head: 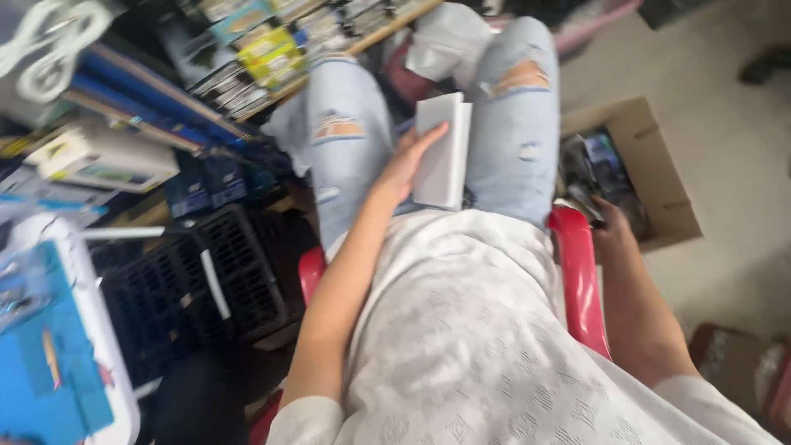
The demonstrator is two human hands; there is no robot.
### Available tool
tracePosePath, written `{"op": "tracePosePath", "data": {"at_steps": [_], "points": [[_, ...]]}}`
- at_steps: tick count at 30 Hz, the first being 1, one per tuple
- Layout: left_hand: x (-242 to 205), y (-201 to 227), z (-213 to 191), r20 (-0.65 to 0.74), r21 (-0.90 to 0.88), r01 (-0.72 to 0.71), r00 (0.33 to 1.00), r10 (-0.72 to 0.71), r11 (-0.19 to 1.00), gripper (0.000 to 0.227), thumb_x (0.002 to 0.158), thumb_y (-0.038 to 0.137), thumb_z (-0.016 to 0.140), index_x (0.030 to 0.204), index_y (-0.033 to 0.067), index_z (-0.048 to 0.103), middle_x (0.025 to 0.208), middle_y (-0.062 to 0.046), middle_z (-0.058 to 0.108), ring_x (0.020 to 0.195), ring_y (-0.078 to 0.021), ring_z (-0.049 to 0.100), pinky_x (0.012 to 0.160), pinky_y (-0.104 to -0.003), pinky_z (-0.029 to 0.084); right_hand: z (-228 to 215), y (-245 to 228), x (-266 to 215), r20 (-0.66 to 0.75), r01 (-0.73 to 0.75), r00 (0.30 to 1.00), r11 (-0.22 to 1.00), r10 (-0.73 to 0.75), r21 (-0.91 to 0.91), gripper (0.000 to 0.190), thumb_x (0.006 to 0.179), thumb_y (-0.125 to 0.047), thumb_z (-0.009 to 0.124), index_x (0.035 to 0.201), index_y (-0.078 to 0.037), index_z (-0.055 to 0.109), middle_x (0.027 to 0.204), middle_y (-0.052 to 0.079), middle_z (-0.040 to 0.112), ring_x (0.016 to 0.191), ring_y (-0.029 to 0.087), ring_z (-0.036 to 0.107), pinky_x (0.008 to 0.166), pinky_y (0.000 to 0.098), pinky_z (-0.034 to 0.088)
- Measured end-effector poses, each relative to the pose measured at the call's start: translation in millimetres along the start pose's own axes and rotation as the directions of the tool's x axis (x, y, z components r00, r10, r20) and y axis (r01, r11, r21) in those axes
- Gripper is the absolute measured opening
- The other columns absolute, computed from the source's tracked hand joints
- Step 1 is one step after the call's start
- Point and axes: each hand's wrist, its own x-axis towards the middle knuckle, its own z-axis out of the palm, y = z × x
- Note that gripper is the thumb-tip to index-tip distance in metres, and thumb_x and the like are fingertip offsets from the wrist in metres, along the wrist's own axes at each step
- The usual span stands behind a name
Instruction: The person is sitting and examining various small product packages, likely phone parts or accessories, taken from a cardboard box.
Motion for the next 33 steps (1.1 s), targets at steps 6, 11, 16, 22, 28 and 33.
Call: {"op": "tracePosePath", "data": {"at_steps": [6,11,16,22,28,33], "points": [[-19,16,17,-0.005,0.124,0.01,1.0,-0.009,0.992,0.054,0.082,0.034,0.089,0.123,0.012,0.062,0.096,-0.005,0.068,0.084,-0.0174,0.07,0.077,-0.03,0.058,33,-34,1,-0.045,-0.316,0.758,0.427,0.651,0.847,0.049,0.087,-0.006,0.069,0.133,0.005,0.056,0.118,0.026,0.065,0.113,0.037,0.066,0.096,0.0554,0.057],[-25,23,22,0.002,0.16,0.018,1.0,-0.018,0.987,0.057,0.082,0.039,0.088,0.125,0.0133,0.062,0.095,-0.004,0.065,0.086,-0.0172,0.068,0.08,-0.031,0.056,23,-83,-15,0.236,-0.01,0.486,-0.265,0.842,0.964,0.036,0.098,-0.011,0.065,0.123,0.012,0.054,0.109,0.026,0.065,0.101,0.036,0.074,0.09,0.0566,0.065],[-42,37,35,0.026,0.248,-0.012,1.0,0.005,0.969,0.056,0.085,0.044,0.085,0.127,0.0153,0.06,0.095,-0.001,0.059,0.091,-0.0153,0.064,0.085,-0.031,0.053,-14,-50,-1,0.178,0.267,0.521,-0.357,0.835,0.895,0.034,0.102,-0.003,0.05,0.128,0.018,0.047,0.114,0.033,0.057,0.11,0.048,0.067,0.097,0.0649,0.061],[-47,40,41,0.02,0.254,-0.018,1.0,0.013,0.967,0.054,0.085,0.044,0.083,0.123,0.0147,0.059,0.092,-0.001,0.055,0.091,-0.0148,0.062,0.085,-0.031,0.051,-29,-85,-11,0.01,0.452,0.554,-0.31,0.833,0.836,0.065,0.098,-0.029,0.058,0.149,-0.003,0.028,0.138,0.027,0.047,0.127,0.047,0.059,0.107,0.0644,0.058],[-32,25,27,0.025,0.344,-0.11,0.994,0.108,0.933,0.06,0.085,0.048,0.084,0.124,0.0129,0.055,0.09,0.0,0.05,0.09,-0.0154,0.058,0.084,-0.033,0.049,-28,-89,16,-0.157,0.333,0.419,0.01,0.894,0.943,0.101,0.085,-0.046,0.074,0.16,-0.016,0.014,0.158,0.021,0.028,0.122,0.044,0.068,0.105,0.0519,0.066],[-15,14,12,-0.05,0.184,-0.168,0.982,0.18,0.968,0.072,0.067,0.036,0.085,0.13,0.0121,0.058,0.107,-0.005,0.067,0.093,-0.0167,0.064,0.078,-0.031,0.054,-25,-221,55,-0.479,0.265,0.414,0.4,0.774,0.877,0.046,0.098,-0.029,0.051,0.141,-0.014,0.048,0.079,0.002,0.054,0.062,0.014,0.055,0.066,0.0291,0.06]]}}
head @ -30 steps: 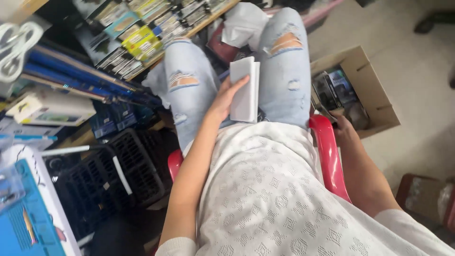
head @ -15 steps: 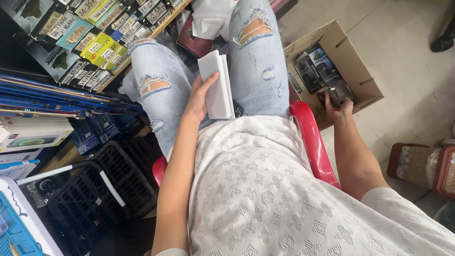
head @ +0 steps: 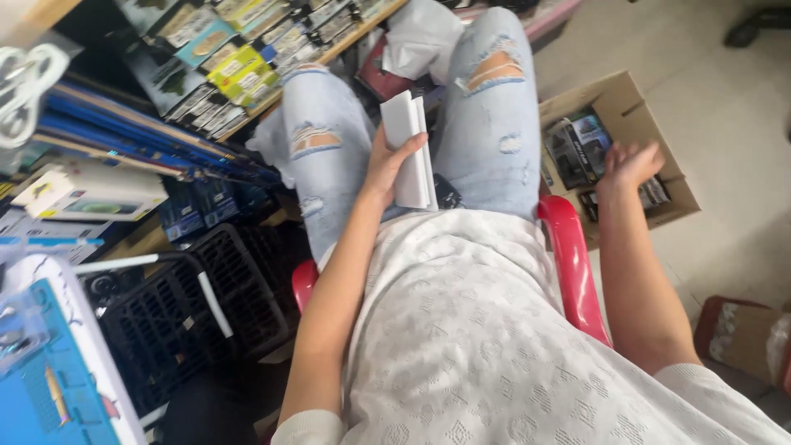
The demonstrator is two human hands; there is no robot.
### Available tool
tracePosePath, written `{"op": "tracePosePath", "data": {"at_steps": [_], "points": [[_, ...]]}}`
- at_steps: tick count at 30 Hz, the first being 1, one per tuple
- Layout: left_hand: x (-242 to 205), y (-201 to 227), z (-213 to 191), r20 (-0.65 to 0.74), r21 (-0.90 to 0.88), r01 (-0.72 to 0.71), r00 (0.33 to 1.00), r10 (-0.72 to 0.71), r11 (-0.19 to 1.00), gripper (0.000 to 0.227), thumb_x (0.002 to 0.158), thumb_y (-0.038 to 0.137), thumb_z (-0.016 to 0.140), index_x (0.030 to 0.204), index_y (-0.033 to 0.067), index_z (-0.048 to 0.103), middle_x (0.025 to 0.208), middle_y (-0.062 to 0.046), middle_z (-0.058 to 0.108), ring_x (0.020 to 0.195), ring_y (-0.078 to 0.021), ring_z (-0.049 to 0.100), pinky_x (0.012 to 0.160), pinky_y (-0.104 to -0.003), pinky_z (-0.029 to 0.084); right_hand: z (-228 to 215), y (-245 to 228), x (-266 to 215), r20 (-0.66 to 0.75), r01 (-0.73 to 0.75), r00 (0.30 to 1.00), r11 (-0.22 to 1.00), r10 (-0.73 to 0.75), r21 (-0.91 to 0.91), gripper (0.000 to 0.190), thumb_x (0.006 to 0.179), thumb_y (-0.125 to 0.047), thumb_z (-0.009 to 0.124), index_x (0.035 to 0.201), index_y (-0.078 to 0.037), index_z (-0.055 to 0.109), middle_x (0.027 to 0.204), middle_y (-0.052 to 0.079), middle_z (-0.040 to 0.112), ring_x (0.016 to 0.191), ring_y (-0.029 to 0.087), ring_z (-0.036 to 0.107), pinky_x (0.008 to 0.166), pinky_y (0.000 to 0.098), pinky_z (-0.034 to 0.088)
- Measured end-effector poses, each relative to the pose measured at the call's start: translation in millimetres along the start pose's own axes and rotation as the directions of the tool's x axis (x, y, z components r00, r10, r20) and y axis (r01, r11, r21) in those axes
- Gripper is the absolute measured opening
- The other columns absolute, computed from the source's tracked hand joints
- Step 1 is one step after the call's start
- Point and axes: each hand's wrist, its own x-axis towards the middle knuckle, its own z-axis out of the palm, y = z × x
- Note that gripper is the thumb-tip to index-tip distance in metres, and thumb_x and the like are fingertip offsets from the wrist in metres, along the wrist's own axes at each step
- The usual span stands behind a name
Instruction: The person is sitting and examining various small product packages, likely phone parts or accessories, taken from a cardboard box.
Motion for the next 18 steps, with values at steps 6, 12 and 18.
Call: {"op": "tracePosePath", "data": {"at_steps": [6,12,18], "points": [[15,-24,-22,0.406,-0.63,0.141,0.898,0.169,0.764,0.041,0.095,0.027,0.062,0.132,0.0114,0.054,0.098,-0.002,0.052,0.061,-0.0085,0.042,0.054,-0.02,0.03,117,-78,-244,0.864,0.538,0.488,0.822,-0.121,-0.189,0.018,0.1,-0.025,0.063,0.115,-0.015,0.063,0.106,0.005,0.071,0.086,0.017,0.072,0.075,0.0247,0.059],[14,-21,-29,0.615,-0.714,0.383,0.744,0.263,0.587,0.066,0.09,0.046,0.052,0.14,0.0018,0.053,0.108,-0.005,0.062,0.067,-0.0174,0.04,0.055,-0.024,0.028,150,-17,-317,0.922,0.707,-0.182,0.698,0.341,-0.119,0.053,0.097,-0.03,0.067,0.144,-0.016,0.048,0.151,0.007,0.046,0.127,0.027,0.055,0.112,0.0379,0.048],[-9,11,-14,0.553,-0.623,0.431,0.833,-0.021,0.653,0.072,0.082,0.047,0.066,0.134,-0.0017,0.053,0.101,-0.016,0.061,0.076,-0.0283,0.054,0.069,-0.04,0.048,146,27,-299,0.944,0.605,-0.013,0.754,0.33,-0.255,0.049,0.09,-0.022,0.083,0.134,-0.013,0.063,0.12,0.014,0.067,0.09,0.017,0.065,0.053,0.024,0.053]]}}
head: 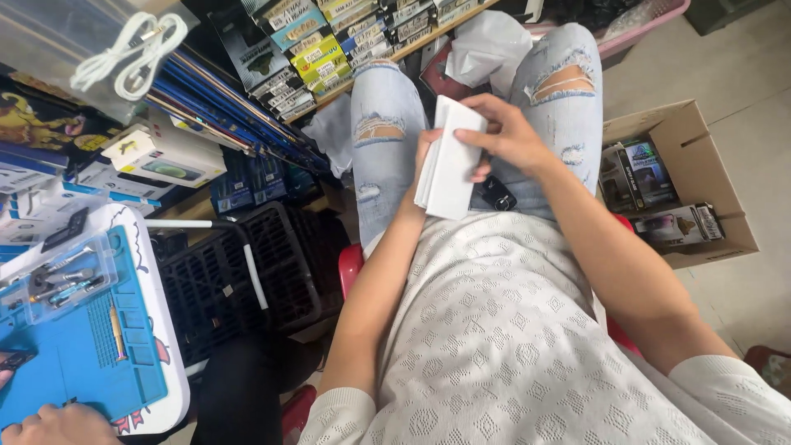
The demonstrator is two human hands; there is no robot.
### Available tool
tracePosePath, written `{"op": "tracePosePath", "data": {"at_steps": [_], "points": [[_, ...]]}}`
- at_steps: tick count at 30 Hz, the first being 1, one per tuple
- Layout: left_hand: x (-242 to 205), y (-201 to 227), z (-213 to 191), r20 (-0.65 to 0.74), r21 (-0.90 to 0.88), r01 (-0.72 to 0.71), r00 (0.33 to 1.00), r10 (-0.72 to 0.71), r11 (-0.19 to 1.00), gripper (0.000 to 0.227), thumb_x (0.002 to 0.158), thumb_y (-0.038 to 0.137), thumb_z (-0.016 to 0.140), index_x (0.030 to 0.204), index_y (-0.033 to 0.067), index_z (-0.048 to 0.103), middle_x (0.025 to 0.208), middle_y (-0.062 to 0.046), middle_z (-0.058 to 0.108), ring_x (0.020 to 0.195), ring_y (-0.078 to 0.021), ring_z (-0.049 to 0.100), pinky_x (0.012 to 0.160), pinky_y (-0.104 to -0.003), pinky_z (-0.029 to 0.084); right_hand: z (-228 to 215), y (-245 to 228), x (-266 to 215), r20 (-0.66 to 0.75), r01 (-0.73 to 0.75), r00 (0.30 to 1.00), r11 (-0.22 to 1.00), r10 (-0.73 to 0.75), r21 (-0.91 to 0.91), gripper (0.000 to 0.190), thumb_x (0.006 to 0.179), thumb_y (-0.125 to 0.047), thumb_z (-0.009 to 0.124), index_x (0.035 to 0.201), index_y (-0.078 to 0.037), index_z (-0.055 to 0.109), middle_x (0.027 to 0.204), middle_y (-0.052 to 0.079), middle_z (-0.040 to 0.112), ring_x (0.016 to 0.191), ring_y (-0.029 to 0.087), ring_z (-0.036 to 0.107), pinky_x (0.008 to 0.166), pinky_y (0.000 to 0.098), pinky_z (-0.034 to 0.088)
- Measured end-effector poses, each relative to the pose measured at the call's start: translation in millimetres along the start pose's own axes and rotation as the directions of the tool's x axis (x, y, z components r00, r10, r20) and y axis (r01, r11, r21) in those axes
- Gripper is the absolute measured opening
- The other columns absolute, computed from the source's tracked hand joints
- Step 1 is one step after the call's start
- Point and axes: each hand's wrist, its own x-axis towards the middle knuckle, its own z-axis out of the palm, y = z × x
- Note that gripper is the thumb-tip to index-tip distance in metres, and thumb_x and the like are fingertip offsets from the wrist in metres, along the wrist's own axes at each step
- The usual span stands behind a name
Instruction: The person is sitting and examining various small product packages, likely phone parts or accessories, taken from a cardboard box.
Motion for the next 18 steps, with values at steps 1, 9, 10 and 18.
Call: {"op": "tracePosePath", "data": {"at_steps": [1,9,10,18], "points": [[-1,-4,2,-0.002,-0.008,0.0,1.0,0.0,1.0,0.072,0.082,0.047,0.066,0.134,-0.0017,0.053,0.101,-0.016,0.061,0.076,-0.0283,0.054,0.069,-0.04,0.048,-3,-5,-7,0.002,-0.007,1.0,1.0,0.007,-0.002,0.049,0.09,-0.022,0.083,0.134,-0.013,0.063,0.12,0.014,0.067,0.09,0.017,0.065,0.053,0.024,0.053],[-17,-9,37,-0.346,0.384,0.085,0.936,0.058,0.919,0.06,0.08,0.058,0.081,0.118,0.0122,0.073,0.097,-0.013,0.074,0.081,-0.024,0.069,0.071,-0.034,0.054,-21,-15,-12,-0.111,0.044,0.993,0.999,-0.045,-0.011,0.038,0.091,-0.015,0.087,0.123,-0.004,0.069,0.107,0.011,0.069,0.094,0.02,0.069,0.061,0.0291,0.059],[-15,-10,27,-0.345,0.388,0.079,0.936,0.065,0.918,0.06,0.08,0.058,0.081,0.118,0.0122,0.073,0.097,-0.013,0.074,0.081,-0.024,0.069,0.071,-0.034,0.054,-20,-15,-11,-0.106,0.05,0.993,0.999,-0.05,-0.01,0.038,0.091,-0.015,0.087,0.123,-0.004,0.069,0.107,0.011,0.069,0.094,0.02,0.069,0.061,0.0291,0.059],[-12,0,8,-0.327,0.695,0.038,0.906,0.268,0.718,0.057,0.081,0.048,0.087,0.114,0.0042,0.073,0.097,-0.018,0.074,0.089,-0.0251,0.07,0.076,-0.037,0.06,-27,-15,-5,-0.222,0.032,0.973,0.991,-0.06,-0.128,0.029,0.103,-0.023,0.079,0.126,-0.008,0.069,0.105,0.013,0.066,0.111,0.026,0.062,0.105,0.0522,0.049]]}}
